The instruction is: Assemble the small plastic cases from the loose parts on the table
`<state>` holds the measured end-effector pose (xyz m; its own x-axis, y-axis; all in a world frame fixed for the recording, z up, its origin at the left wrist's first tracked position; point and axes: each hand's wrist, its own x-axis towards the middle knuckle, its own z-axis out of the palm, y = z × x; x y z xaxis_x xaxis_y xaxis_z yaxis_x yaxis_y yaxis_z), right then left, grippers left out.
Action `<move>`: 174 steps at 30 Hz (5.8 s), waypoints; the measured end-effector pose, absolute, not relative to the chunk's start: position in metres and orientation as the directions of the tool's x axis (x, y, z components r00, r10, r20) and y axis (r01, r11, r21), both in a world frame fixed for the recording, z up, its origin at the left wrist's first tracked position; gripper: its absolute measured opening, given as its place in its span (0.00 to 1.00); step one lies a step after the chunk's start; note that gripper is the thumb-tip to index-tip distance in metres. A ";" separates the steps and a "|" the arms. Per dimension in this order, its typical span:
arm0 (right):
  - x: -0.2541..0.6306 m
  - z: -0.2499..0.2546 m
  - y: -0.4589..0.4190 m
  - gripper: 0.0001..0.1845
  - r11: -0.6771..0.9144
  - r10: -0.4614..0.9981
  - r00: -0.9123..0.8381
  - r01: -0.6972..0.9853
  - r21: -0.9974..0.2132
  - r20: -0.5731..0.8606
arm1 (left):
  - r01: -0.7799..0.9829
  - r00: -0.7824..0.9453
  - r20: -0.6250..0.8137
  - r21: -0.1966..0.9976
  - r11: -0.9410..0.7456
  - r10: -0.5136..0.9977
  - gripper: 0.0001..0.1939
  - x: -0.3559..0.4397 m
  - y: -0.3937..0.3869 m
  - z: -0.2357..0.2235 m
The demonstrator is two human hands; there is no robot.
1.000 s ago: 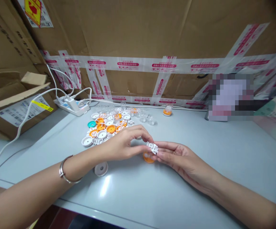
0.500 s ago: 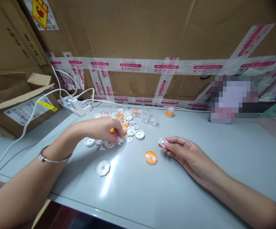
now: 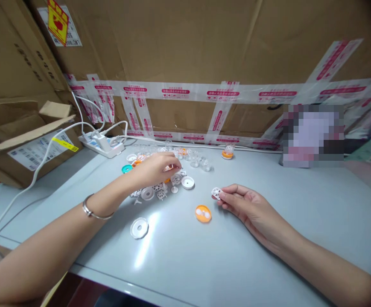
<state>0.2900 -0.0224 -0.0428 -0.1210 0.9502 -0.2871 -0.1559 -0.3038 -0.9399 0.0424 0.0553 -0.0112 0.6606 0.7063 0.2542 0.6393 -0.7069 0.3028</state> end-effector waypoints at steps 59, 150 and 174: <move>0.285 -0.044 -0.034 0.17 -0.336 0.895 -0.360 -0.158 -0.929 -0.262 | 0.207 0.673 0.495 0.588 -0.782 0.550 0.09 0.083 0.010 -0.029; 0.298 -0.056 -0.007 0.19 0.103 0.995 -0.020 0.340 -0.935 0.102 | 0.468 0.333 0.237 0.799 -0.378 0.913 0.12 0.048 0.032 0.000; 0.315 -0.063 0.011 0.10 0.557 0.814 -0.381 0.725 -0.405 0.438 | 0.624 0.727 0.108 0.309 -0.718 0.679 0.10 0.040 0.034 -0.009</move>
<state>0.3147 0.0112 -0.0633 -0.3807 0.8144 0.4380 0.7249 0.5569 -0.4054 0.0396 0.0338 -0.0085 0.7265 0.6786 0.1080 0.6243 -0.7175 0.3089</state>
